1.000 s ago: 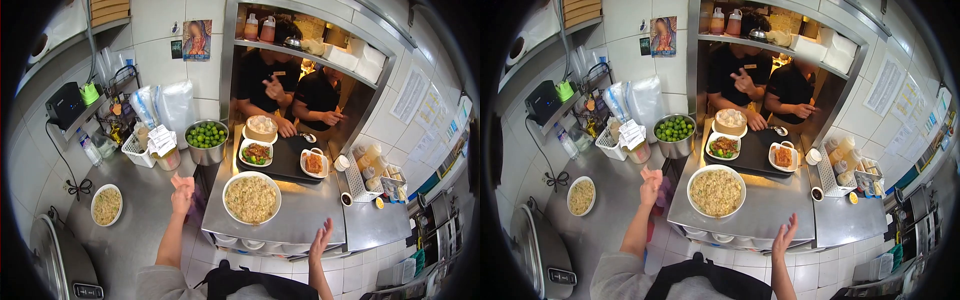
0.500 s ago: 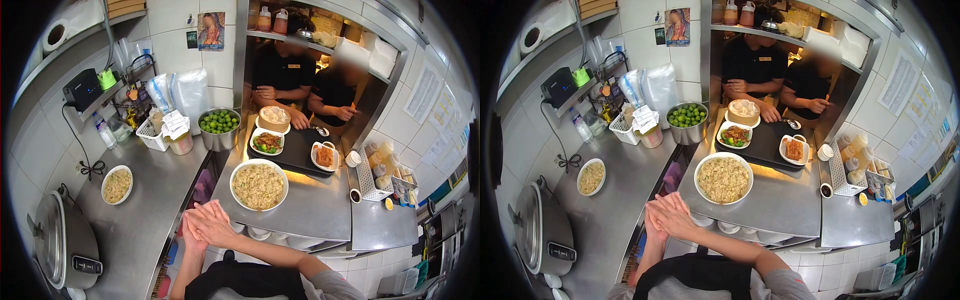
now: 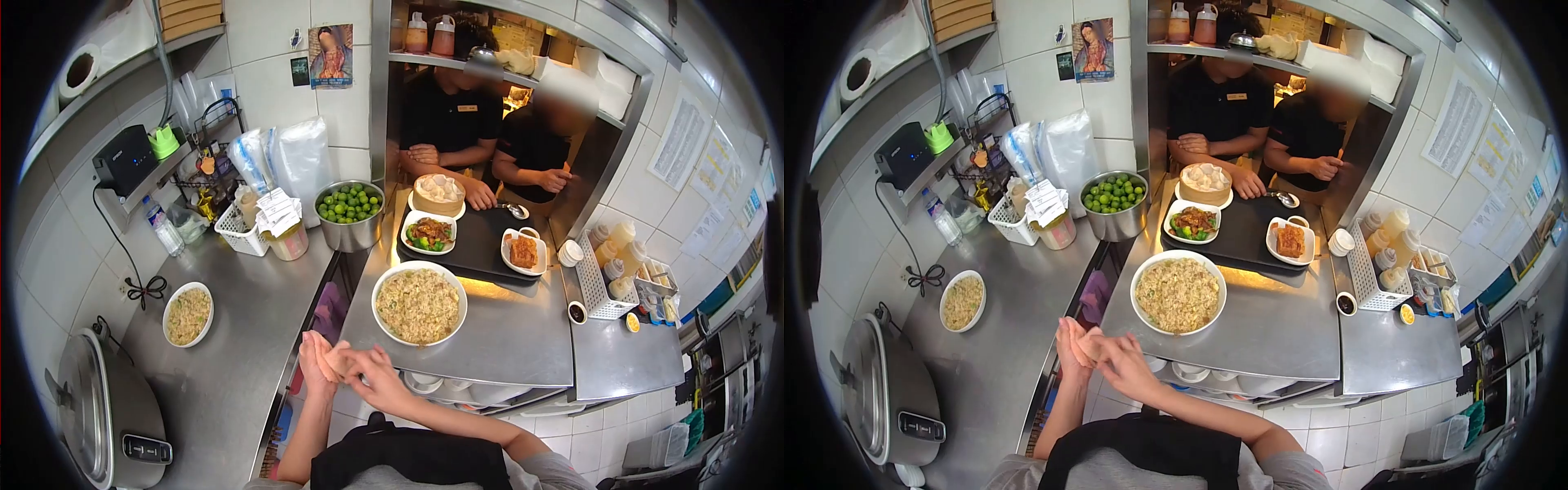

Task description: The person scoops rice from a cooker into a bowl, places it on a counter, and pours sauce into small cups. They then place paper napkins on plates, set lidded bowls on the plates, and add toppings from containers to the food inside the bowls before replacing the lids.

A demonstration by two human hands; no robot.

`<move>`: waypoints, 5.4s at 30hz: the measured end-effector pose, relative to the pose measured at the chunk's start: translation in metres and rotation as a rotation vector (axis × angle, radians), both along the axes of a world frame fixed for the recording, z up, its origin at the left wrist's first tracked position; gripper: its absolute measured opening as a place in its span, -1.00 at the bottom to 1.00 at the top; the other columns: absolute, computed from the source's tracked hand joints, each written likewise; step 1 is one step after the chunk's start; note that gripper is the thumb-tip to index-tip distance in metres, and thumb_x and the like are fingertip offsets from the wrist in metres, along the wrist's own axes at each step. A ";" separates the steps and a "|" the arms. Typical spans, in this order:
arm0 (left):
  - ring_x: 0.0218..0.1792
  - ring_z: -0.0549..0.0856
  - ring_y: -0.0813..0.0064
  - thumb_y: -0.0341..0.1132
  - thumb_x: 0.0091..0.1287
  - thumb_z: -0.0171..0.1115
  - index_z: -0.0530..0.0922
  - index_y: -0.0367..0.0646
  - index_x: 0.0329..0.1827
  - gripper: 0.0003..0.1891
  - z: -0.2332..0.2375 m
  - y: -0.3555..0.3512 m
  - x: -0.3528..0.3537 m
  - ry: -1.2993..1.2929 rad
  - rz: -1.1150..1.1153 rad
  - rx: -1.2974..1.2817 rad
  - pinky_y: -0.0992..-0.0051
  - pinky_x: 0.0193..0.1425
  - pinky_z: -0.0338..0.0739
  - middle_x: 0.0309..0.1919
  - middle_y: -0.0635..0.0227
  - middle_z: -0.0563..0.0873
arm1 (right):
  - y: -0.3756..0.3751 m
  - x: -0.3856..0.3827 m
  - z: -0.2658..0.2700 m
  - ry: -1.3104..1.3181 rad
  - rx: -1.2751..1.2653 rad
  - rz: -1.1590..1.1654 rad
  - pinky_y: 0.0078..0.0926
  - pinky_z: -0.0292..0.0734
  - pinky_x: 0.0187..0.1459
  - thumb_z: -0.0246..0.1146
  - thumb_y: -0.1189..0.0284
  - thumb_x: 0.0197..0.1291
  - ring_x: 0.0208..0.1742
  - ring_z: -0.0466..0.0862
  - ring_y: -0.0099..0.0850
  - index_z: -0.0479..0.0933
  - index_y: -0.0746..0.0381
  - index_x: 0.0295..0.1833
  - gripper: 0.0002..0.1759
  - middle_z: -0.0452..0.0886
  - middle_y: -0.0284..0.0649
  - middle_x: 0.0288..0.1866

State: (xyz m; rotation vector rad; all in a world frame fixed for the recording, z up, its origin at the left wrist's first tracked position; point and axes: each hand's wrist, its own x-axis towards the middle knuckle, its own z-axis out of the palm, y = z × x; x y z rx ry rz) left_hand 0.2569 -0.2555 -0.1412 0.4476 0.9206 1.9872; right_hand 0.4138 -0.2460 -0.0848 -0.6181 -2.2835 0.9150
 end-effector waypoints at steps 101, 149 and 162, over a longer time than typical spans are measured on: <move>0.40 0.12 0.03 -0.32 0.20 0.18 0.35 -0.26 0.21 -0.50 0.052 0.056 0.116 1.385 0.214 0.077 0.14 0.42 -0.03 0.37 -0.03 0.17 | 0.252 0.503 0.040 -0.119 0.520 -1.397 -0.23 0.46 0.00 0.20 0.51 0.08 0.03 0.53 -0.08 0.26 0.32 0.20 -0.46 0.51 0.02 0.03; -0.44 0.64 0.44 -0.27 0.14 0.30 0.57 -0.17 -0.08 -0.69 -0.163 -0.078 0.111 1.085 -0.781 -0.346 0.47 -0.28 0.53 -0.46 0.26 0.66 | 0.140 0.388 0.032 -1.273 0.811 -0.802 -0.01 0.22 0.19 0.27 0.55 -0.15 0.08 0.43 -0.30 0.35 0.08 0.14 -0.38 0.44 -0.29 -0.06; -0.53 0.71 0.33 -0.23 0.07 0.30 0.58 -0.23 -0.17 -0.69 -0.339 -0.300 -0.013 0.609 -0.493 -1.460 0.37 -0.37 0.61 -0.48 0.18 0.71 | 0.181 0.359 0.040 -1.490 1.051 -0.354 -0.43 0.22 0.08 0.23 0.44 -0.05 -0.08 0.49 -0.53 0.50 0.09 -0.26 -0.82 0.52 -0.44 -0.28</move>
